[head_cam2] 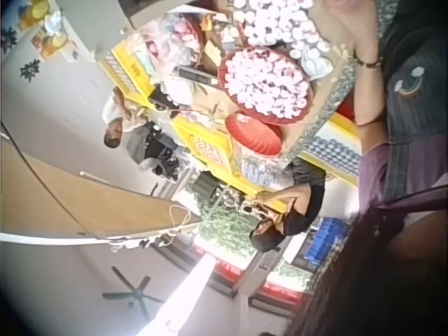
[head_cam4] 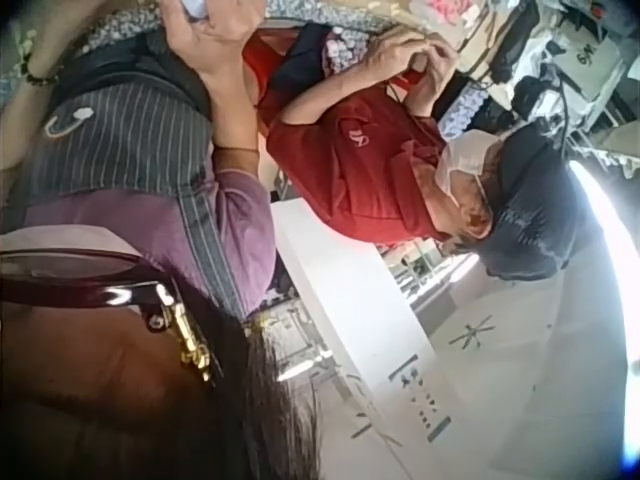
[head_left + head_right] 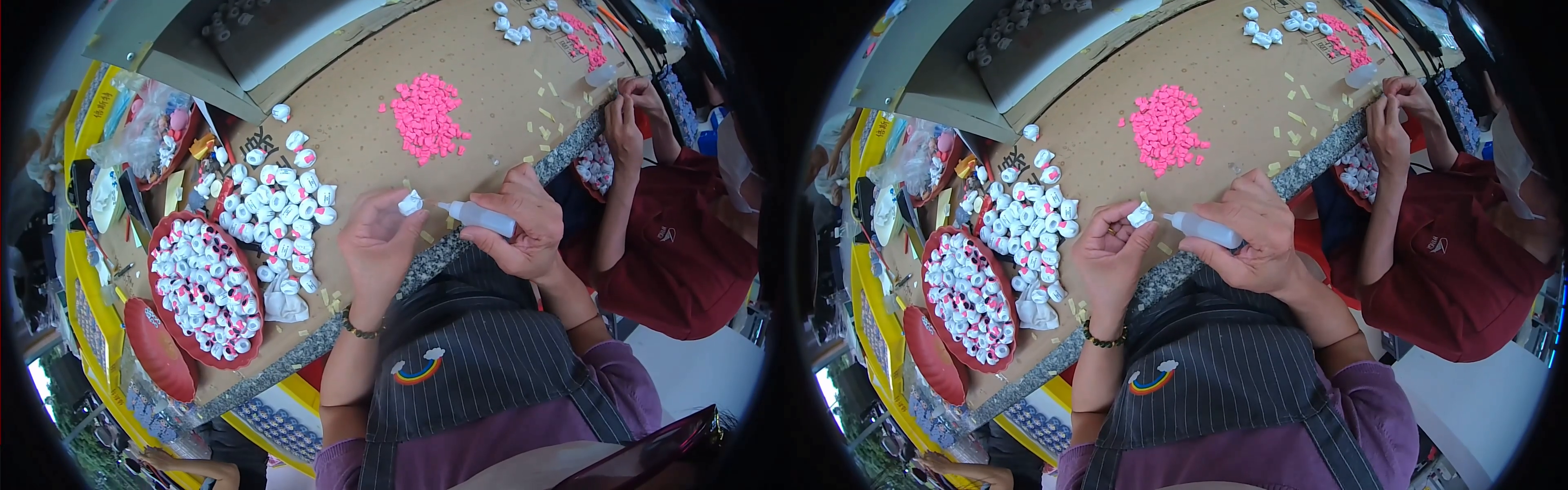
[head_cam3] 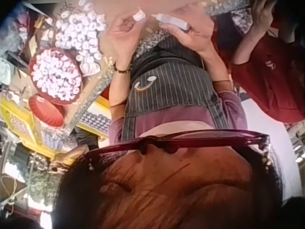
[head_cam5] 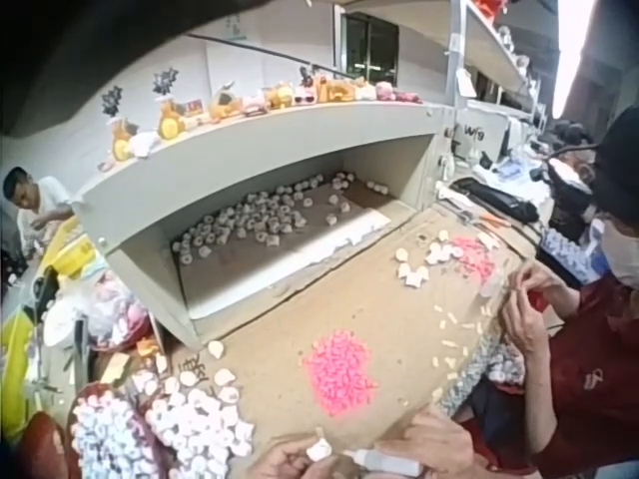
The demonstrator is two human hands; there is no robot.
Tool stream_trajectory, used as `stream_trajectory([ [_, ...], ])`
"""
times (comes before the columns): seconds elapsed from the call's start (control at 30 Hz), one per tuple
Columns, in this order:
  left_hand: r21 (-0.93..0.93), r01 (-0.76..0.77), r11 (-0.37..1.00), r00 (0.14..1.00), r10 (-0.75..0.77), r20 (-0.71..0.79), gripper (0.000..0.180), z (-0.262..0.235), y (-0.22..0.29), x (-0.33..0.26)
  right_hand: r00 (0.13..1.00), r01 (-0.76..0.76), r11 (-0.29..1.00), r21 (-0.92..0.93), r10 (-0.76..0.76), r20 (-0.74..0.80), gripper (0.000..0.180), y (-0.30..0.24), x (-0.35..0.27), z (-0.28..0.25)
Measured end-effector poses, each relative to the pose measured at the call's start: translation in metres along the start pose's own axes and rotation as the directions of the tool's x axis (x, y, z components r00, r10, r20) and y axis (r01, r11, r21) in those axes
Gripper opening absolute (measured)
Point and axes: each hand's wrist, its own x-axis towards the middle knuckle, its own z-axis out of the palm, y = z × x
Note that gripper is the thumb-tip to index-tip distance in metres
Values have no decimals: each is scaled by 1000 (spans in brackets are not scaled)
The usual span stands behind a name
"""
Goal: Applying glue to small white ceramic pieces and joining them together.
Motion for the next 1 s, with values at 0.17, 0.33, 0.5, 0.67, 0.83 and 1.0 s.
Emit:
stream_trajectory([
  [0.17, -3, 13, 1000, 1000, -13, 3, 30, 1, 1, 0, 1000, 7, 1000, 0, -7, -11, 35, 0, 0, 0],
  [0.33, -8, -6, 1000, 1000, 6, -6, 29, 1, 1, 0, 1000, 16, 1000, -17, -17, -15, 35, -1, 1, 0],
  [0.5, -1, 7, 1000, 1000, -7, 0, 29, 0, 1, 0, 1000, 4, 999, -34, -4, 1, 34, -1, 1, -1],
  [0.67, -22, -15, 1000, 1000, 15, -8, 29, 0, 0, -1, 1000, -15, 999, -38, 15, 15, 33, -3, 0, -2],
  [0.83, -37, -35, 999, 999, 34, -12, 30, 0, -1, 0, 999, 39, 999, -22, -39, 10, 34, -4, 3, -3],
  [1.0, -49, -27, 998, 1000, 27, -3, 31, 1, -1, 0, 1000, 25, 1000, 0, -25, 18, 35, -4, 2, -2],
])
